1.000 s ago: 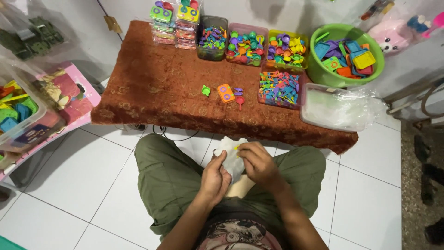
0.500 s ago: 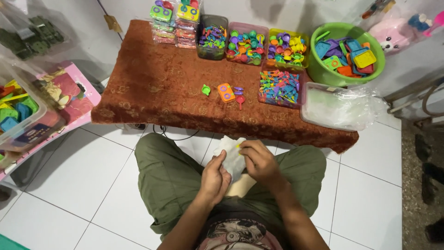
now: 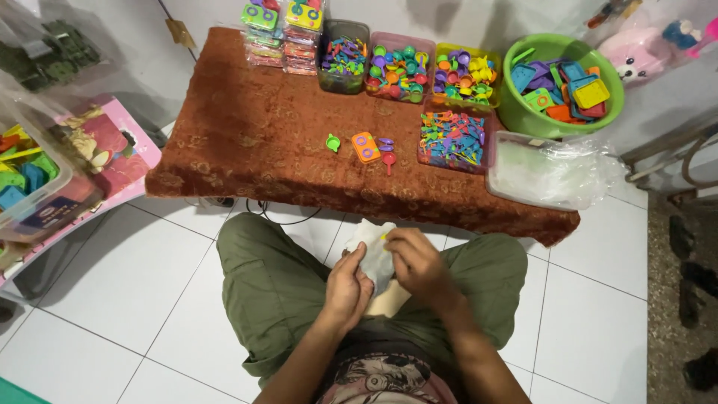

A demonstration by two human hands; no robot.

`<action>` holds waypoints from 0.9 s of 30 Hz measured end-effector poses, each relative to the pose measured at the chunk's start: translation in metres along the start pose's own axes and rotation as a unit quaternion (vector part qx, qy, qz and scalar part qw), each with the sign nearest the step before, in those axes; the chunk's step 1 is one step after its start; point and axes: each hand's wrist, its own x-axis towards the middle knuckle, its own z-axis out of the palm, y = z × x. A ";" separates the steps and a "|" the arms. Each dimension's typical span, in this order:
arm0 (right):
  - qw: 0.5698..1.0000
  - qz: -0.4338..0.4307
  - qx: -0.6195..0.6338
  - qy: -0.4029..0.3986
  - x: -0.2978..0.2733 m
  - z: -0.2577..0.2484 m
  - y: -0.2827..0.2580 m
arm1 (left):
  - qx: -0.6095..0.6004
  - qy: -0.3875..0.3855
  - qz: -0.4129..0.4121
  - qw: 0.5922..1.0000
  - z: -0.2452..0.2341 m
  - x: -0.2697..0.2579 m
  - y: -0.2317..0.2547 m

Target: Cleaning small plastic toys individually using a white cloth at a slow, deliberate pace.

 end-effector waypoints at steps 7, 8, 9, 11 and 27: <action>0.999 -0.012 0.041 -0.024 0.001 0.004 -0.007 | -0.008 0.004 -0.006 1.000 0.001 -0.006 0.004; 1.000 0.000 0.028 -0.003 0.002 0.003 -0.003 | -0.002 0.011 -0.003 1.000 0.010 -0.012 0.009; 1.000 0.009 0.016 0.018 0.004 0.003 0.001 | 0.002 0.018 0.002 1.000 0.020 -0.018 0.015; 0.999 0.013 0.042 0.000 0.004 0.004 -0.011 | 0.000 0.026 -0.003 1.000 0.034 -0.031 0.023; 0.988 0.115 0.093 -0.038 0.006 0.029 -0.008 | 0.066 0.078 0.016 0.995 0.046 -0.032 0.038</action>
